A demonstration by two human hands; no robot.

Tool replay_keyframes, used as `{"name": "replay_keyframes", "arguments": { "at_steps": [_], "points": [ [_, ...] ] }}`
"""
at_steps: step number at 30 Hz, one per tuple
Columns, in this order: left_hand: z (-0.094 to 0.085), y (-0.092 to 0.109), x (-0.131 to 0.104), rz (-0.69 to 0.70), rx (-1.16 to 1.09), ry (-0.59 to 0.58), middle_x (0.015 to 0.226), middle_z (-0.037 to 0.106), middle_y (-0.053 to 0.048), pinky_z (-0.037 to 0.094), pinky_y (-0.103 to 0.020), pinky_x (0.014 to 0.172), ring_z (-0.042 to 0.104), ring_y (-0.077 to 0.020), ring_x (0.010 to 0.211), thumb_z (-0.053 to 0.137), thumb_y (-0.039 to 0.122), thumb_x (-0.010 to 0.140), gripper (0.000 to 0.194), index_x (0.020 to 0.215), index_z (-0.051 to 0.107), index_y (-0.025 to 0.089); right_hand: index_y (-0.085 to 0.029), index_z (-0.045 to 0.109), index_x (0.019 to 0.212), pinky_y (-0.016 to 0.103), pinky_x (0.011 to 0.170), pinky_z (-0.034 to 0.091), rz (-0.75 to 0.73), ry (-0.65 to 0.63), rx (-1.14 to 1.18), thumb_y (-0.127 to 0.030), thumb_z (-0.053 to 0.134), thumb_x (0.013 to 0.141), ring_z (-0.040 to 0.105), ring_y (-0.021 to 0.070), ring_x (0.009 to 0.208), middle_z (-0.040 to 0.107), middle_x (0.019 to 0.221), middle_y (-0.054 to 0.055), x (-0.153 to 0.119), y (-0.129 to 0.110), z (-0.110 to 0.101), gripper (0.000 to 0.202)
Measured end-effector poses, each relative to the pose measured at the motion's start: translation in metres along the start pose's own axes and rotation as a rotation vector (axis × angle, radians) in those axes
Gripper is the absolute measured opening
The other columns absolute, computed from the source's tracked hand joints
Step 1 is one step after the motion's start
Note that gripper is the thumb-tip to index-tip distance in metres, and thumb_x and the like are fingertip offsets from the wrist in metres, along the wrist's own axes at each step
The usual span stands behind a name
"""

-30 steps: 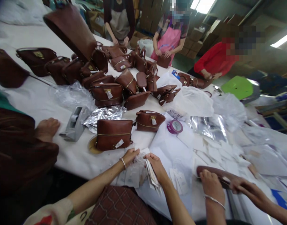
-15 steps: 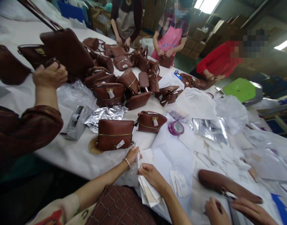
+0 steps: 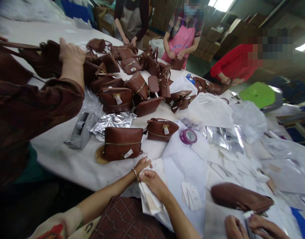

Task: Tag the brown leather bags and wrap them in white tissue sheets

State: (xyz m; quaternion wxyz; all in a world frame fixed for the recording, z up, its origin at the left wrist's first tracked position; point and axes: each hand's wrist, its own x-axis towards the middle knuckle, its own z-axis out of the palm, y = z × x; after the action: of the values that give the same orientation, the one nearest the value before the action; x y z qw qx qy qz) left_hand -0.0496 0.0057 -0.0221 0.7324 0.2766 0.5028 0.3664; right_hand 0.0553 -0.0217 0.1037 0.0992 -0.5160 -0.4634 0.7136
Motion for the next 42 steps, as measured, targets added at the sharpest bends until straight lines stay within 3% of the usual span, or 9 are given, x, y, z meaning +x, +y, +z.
{"name": "replay_keyframes", "arguments": {
  "at_steps": [4,10,17,22,27,32,35,37,42],
  "points": [
    [-0.001,-0.002,0.002,-0.017,0.038,0.069,0.068,0.054,0.004,0.042,-0.022,0.054,0.047,-0.0079,0.054,0.057,0.039,0.092,0.027,0.081,0.057,0.014,-0.018,0.056,0.07,0.023,0.047,0.018,0.084,-0.096,-0.016,-0.063,0.066,0.073,0.027,0.0065,0.048,0.04,0.052,-0.007,-0.019,-0.005,0.001,0.046],
    [0.005,0.003,-0.001,-0.037,-0.026,0.062,0.056,0.051,0.005,0.033,-0.021,0.045,0.044,-0.0083,0.045,0.06,0.044,0.085,0.031,0.073,0.051,0.017,-0.019,0.057,0.073,0.022,0.047,0.022,0.086,0.153,0.132,-0.063,0.071,0.068,0.032,0.0071,0.048,0.045,0.053,-0.007,-0.007,-0.008,-0.024,0.047],
    [0.004,0.006,-0.003,-0.019,-0.075,0.151,0.058,0.057,0.002,0.029,-0.023,0.042,0.044,-0.0091,0.043,0.057,0.048,0.083,0.031,0.074,0.052,0.018,-0.015,0.065,0.074,0.021,0.047,0.022,0.11,-0.323,0.064,-0.056,0.073,0.071,0.033,0.0051,0.047,0.051,0.057,-0.005,-0.033,-0.034,0.027,0.043],
    [0.004,0.011,-0.009,-0.005,-0.127,0.133,0.058,0.061,-0.001,0.035,-0.023,0.048,0.05,-0.0104,0.045,0.056,0.053,0.081,0.037,0.072,0.052,0.017,-0.019,0.055,0.076,0.021,0.049,0.027,0.058,0.089,0.057,-0.061,0.063,0.076,0.036,0.0078,0.048,0.048,0.057,-0.006,-0.04,-0.037,-0.025,0.043],
    [0.006,0.017,-0.018,0.056,-0.148,0.18,0.053,0.06,0.002,0.034,-0.021,0.05,0.054,-0.011,0.05,0.066,0.044,0.075,0.029,0.07,0.056,0.017,-0.021,0.058,0.078,0.026,0.056,0.035,-0.021,0.606,-0.466,-0.061,0.044,0.084,0.048,0.0146,0.058,0.051,0.06,-0.004,-0.039,0.004,-0.095,0.042],
    [0.008,0.017,-0.015,0.073,-0.282,0.223,0.055,0.059,0.002,0.041,-0.021,0.055,0.061,-0.0131,0.058,0.067,0.054,0.072,0.038,0.071,0.053,0.018,-0.021,0.066,0.089,0.034,0.073,0.043,0.057,0.672,-0.906,-0.051,0.044,0.084,0.062,0.024,0.081,0.069,0.084,0.006,-0.034,0.043,-0.12,0.037],
    [0.007,0.017,-0.014,0.073,-0.391,0.218,0.061,0.062,0.0,0.048,-0.025,0.06,0.064,-0.0154,0.062,0.066,0.064,0.07,0.048,0.073,0.052,0.018,-0.019,0.067,0.106,0.041,0.083,0.042,-0.043,0.827,-1.116,-0.045,0.051,0.081,0.06,0.0311,0.1,0.067,0.109,0.014,-0.032,0.04,-0.111,0.039],
    [0.006,0.017,-0.014,0.084,-0.438,0.201,0.068,0.066,-0.004,0.05,-0.027,0.063,0.066,-0.0165,0.065,0.068,0.066,0.068,0.052,0.075,0.054,0.016,-0.017,0.067,0.104,0.04,0.082,0.043,-0.151,0.83,-1.063,-0.044,0.051,0.083,0.061,0.0288,0.096,0.067,0.105,0.014,-0.025,0.029,-0.095,0.038],
    [0.006,0.018,-0.017,0.15,-0.454,0.149,0.09,0.069,-0.01,0.051,-0.028,0.074,0.066,-0.0175,0.079,0.073,0.067,0.064,0.059,0.084,0.063,0.013,-0.019,0.07,0.096,0.029,0.066,0.042,-0.119,0.471,-0.612,-0.038,0.07,0.068,0.06,0.0187,0.066,0.066,0.071,0.002,0.025,0.004,-0.039,0.034]
  ]
}}
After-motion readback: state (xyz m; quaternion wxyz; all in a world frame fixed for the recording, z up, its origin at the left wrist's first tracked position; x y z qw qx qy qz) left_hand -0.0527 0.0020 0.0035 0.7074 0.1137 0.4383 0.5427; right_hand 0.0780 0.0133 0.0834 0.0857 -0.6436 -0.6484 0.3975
